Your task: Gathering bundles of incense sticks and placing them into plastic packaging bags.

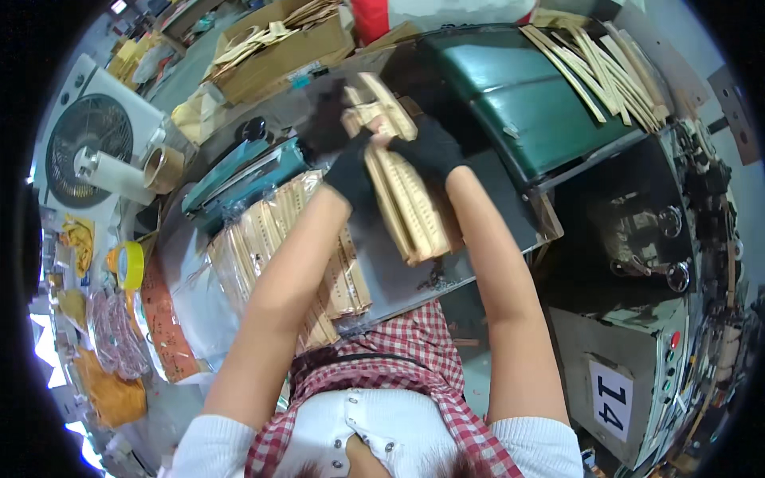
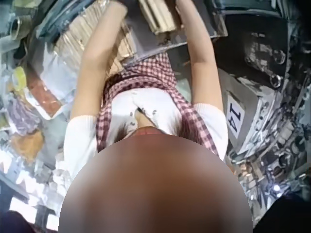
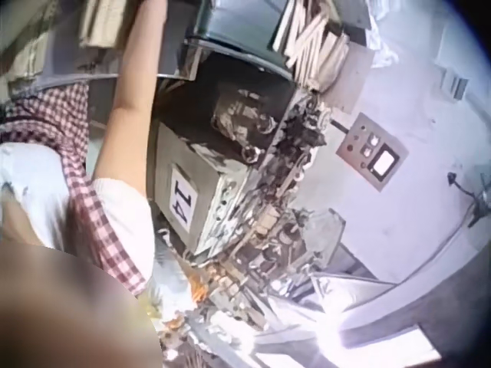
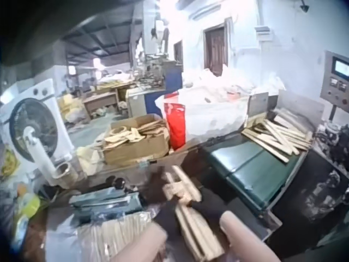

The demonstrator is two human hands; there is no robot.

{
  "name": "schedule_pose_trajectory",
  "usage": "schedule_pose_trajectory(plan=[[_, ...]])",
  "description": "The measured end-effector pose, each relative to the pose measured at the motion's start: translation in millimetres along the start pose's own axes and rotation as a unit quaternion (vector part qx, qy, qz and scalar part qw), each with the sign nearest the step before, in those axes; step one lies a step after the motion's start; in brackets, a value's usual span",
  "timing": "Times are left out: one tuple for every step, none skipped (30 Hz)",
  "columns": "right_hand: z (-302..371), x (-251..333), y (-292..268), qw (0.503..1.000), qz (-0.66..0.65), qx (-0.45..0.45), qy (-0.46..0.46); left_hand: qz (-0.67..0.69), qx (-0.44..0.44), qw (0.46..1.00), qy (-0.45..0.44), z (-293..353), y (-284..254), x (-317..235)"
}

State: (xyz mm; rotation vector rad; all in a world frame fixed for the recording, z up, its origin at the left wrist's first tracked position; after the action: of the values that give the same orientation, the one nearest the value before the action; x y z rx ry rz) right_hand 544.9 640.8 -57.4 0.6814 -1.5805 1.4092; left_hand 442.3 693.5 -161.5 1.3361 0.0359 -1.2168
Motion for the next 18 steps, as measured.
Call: schedule_pose_trajectory(plan=[[1,-35,-2,0.998,0.002,0.025,0.054,-0.046,-0.021,0.996,-0.069,-4,12,17],[0,-74,4,0.993,0.005,0.047,0.105,-0.094,-0.039,0.986,-0.135,-4,26,32],[-7,-87,-6,0.989,0.123,-0.080,0.004,-0.033,0.022,0.997,-0.062,-12,53,32],[0,-79,6,0.995,0.067,-0.079,0.004,-0.059,-0.007,0.995,-0.079,-6,43,32],[7,-70,26,0.992,-0.123,-0.023,-0.005,-0.071,-0.009,0.996,-0.059,-2,35,29],[21,-50,44,0.950,-0.310,0.036,-0.011,-0.082,-0.014,0.996,-0.042,4,16,28],[46,-50,70,0.878,-0.442,0.136,0.123,-0.020,-0.002,1.000,-0.018,20,-5,30],[60,-57,69,0.885,-0.436,0.122,0.108,-0.077,-0.024,0.996,-0.028,48,1,37],[75,-49,73,0.898,-0.413,0.126,0.081,-0.128,-0.056,0.990,-0.012,73,0,34],[88,-39,78,0.910,-0.388,0.134,0.053,-0.176,-0.091,0.980,0.008,93,-2,28],[97,-33,81,0.913,-0.387,0.123,0.035,-0.176,-0.066,0.981,0.039,107,9,22],[106,-15,75,0.918,-0.384,0.103,0.016,-0.174,-0.043,0.981,0.073,121,20,12],[111,14,56,0.932,-0.351,0.065,-0.065,-0.163,-0.006,0.980,0.111,138,40,-8],[117,36,39,0.938,-0.314,0.026,-0.144,-0.189,0.025,0.964,0.184,156,64,-31],[123,42,33,0.957,-0.204,0.022,-0.203,-0.281,0.038,0.933,0.220,171,78,-46],[131,48,28,0.961,-0.092,0.017,-0.259,-0.371,0.052,0.892,0.253,184,87,-60],[139,75,23,0.982,-0.129,0.095,-0.105,-0.643,0.070,0.691,0.322,193,101,-68],[160,102,6,0.934,0.027,0.010,-0.357,-0.450,0.061,0.835,0.310,197,83,-65]])
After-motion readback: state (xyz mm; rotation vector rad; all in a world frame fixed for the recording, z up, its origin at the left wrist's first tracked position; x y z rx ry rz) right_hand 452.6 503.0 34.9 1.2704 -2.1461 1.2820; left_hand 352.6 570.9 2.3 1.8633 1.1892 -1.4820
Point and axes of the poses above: each hand's wrist, its own z-axis away from the middle knuckle, its own y-axis out of the palm, x = y × z, the point moved 10 cm from there along -z, towards the middle knuckle, and after that the axes turned 1 degree about -x, right-handed, at the moved point
